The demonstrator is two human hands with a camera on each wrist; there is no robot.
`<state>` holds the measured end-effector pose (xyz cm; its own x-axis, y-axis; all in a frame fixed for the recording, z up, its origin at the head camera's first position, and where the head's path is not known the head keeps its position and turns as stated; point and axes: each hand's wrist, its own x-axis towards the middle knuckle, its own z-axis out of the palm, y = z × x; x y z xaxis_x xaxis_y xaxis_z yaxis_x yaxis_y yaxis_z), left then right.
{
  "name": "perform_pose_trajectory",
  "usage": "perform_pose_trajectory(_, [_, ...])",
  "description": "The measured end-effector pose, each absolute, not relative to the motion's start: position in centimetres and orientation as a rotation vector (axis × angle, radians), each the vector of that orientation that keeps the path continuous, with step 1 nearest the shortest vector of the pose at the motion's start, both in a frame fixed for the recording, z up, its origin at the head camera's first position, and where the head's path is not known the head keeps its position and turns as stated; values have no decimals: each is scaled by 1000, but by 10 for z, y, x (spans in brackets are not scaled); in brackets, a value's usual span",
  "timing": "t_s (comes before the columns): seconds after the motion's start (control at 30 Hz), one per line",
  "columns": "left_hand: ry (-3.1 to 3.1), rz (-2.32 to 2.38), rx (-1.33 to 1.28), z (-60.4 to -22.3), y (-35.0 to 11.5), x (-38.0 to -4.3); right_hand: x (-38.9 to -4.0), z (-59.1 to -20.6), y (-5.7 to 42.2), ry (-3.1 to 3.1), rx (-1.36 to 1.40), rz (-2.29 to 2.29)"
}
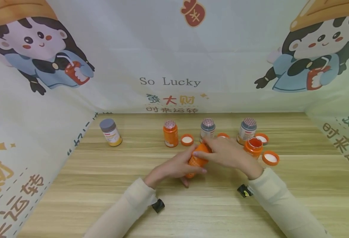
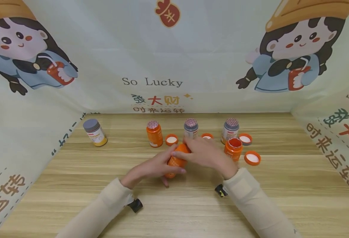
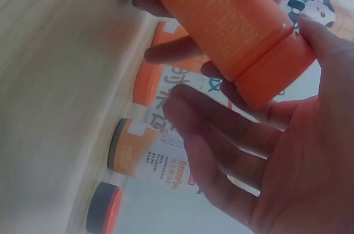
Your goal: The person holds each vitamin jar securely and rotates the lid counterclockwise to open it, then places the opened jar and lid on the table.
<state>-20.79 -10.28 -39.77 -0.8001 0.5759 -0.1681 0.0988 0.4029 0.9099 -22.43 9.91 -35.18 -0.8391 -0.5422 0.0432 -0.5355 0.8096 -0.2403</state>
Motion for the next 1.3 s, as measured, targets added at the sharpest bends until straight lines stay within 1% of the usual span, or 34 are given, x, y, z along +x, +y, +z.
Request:
perform_pose_trajectory(0.6, [2330, 1355, 615, -400, -100, -206, -223, -362, 92, 3080, -659, -267])
perform_pose_trajectory(0.93, [2429, 1230, 601, -399, -102, -207, -222, -365, 84, 3065, -584, -337])
perform_pose_trajectory(1.17, [2478, 1162, 548, -396, -103, -206, -219, -367, 81, 3050, -468, -412])
perform_pose_trajectory(1.3, [2487, 1170, 521, -397, -102, -207, -219, -368, 79, 3066, -459, -479])
